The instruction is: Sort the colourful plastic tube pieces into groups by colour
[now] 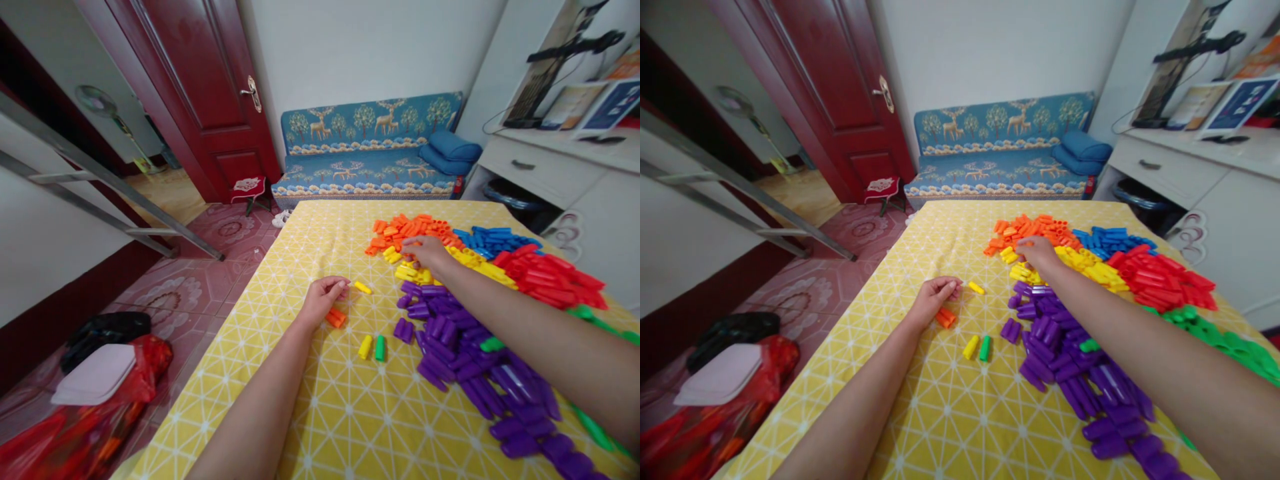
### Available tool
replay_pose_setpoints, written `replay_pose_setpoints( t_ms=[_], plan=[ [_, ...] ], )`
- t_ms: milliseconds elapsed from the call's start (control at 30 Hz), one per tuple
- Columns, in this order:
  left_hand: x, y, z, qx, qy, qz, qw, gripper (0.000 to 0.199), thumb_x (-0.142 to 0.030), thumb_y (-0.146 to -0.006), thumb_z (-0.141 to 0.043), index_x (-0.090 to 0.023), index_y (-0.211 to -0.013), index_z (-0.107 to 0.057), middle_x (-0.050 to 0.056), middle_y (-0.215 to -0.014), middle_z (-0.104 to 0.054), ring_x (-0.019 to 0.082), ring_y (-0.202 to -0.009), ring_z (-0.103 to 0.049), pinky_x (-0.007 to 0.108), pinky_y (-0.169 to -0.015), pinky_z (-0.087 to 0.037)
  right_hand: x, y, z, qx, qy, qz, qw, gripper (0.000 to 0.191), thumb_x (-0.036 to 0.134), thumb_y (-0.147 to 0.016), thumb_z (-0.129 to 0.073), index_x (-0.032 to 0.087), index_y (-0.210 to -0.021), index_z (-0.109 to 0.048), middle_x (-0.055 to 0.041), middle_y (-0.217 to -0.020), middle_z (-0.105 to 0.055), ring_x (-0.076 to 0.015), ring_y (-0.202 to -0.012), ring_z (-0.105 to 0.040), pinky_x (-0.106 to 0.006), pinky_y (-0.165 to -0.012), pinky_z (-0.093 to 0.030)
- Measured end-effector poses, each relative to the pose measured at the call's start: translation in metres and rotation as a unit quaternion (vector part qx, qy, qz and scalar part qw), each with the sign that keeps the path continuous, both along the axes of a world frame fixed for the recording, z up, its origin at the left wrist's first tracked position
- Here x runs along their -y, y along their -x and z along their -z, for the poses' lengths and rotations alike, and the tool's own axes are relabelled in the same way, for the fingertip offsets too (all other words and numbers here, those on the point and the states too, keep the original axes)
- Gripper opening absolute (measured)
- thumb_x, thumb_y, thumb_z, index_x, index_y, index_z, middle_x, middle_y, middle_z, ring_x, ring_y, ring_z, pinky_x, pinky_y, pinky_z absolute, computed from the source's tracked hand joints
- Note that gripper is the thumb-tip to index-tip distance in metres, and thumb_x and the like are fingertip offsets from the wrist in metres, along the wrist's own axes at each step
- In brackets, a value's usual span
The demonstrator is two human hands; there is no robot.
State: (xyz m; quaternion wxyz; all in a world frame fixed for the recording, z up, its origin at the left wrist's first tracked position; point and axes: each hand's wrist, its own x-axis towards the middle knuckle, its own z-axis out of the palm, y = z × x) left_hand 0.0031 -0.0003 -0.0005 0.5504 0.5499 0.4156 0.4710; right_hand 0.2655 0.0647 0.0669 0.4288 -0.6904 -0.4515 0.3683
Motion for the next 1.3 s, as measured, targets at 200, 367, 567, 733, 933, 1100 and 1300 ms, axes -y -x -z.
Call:
replay_pose_setpoints(
  t_ms=[200,367,567,733,933,1100,1300],
  plan=[
    [0.002,0.0,-0.001,-0.024,-0.026,-0.014,0.999,0.035,-0.045,-0.077,-0.07,-0.014,-0.092,-0.073,0.006,-0.078,-0.071,0.015,-0.066,-0.063,0.028,-0.067,-0.052,-0.005,0.008,-0.01,0.037,0.012,-0.055,0.998,0.034,0.016,-0.071,-0.071,0.007,-0.102,-0.065,-0.0115,-0.086,-0.07,-0.0178,-0.074,-0.067,-0.028,-0.067,-0.053],
    [0.002,0.001,-0.002,-0.048,-0.052,-0.055,0.996,0.03,-0.041,-0.08,-0.066,-0.015,-0.092,-0.073,0.004,-0.074,-0.07,0.013,-0.061,-0.06,0.026,-0.063,-0.05,0.009,0.021,-0.007,0.251,-0.233,-0.044,0.938,0.041,0.017,-0.076,-0.061,0.011,-0.117,-0.062,-0.0172,-0.124,-0.058,-0.0266,-0.12,-0.055,-0.045,-0.107,-0.04],
    [0.002,0.003,-0.005,-0.052,-0.065,-0.087,0.993,0.027,-0.038,-0.082,-0.064,-0.015,-0.093,-0.073,0.003,-0.073,-0.07,0.013,-0.059,-0.059,0.026,-0.062,-0.05,0.098,0.086,0.023,0.308,-0.174,-0.319,0.879,0.035,0.023,-0.08,-0.063,0.019,-0.115,-0.066,-0.0138,-0.135,-0.053,-0.0255,-0.126,-0.051,-0.044,-0.107,-0.04],
    [0.001,0.005,-0.004,-0.046,-0.075,-0.097,0.991,0.027,-0.037,-0.081,-0.065,-0.015,-0.093,-0.073,0.003,-0.074,-0.07,0.013,-0.063,-0.06,0.025,-0.063,-0.05,0.153,0.121,0.029,0.345,-0.191,-0.395,0.83,0.058,0.033,-0.083,-0.067,0.019,-0.137,-0.052,-0.0147,-0.149,-0.042,-0.0289,-0.138,-0.036,-0.047,-0.112,-0.033],
    [0.001,0.005,-0.005,-0.02,-0.059,-0.105,0.992,0.028,-0.039,-0.079,-0.067,-0.014,-0.091,-0.073,0.003,-0.07,-0.069,0.012,-0.058,-0.058,0.025,-0.062,-0.049,0.173,0.134,0.041,0.39,-0.211,-0.394,0.805,0.025,0.017,-0.093,-0.051,0.023,-0.111,-0.069,-0.0087,-0.125,-0.061,-0.0229,-0.113,-0.052,-0.04,-0.095,-0.045],
    [0.0,0.006,-0.005,-0.025,-0.058,-0.103,0.993,0.029,-0.04,-0.077,-0.068,-0.014,-0.089,-0.073,0.003,-0.069,-0.069,0.012,-0.057,-0.058,0.025,-0.06,-0.048,0.193,0.131,0.042,0.353,-0.245,-0.453,0.781,0.028,0.007,-0.09,-0.05,0.02,-0.105,-0.07,-0.0081,-0.115,-0.066,-0.0211,-0.107,-0.055,-0.035,-0.09,-0.049],
    [-0.002,0.007,-0.003,-0.031,-0.049,-0.104,0.993,0.034,-0.043,-0.075,-0.069,-0.013,-0.089,-0.073,0.003,-0.069,-0.069,0.011,-0.057,-0.058,0.024,-0.06,-0.049,0.201,0.102,0.031,0.17,-0.25,-0.434,0.848,0.038,0.008,-0.09,-0.049,0.022,-0.121,-0.064,-0.0065,-0.117,-0.07,-0.0173,-0.105,-0.064,-0.032,-0.093,-0.051]
  ],
)
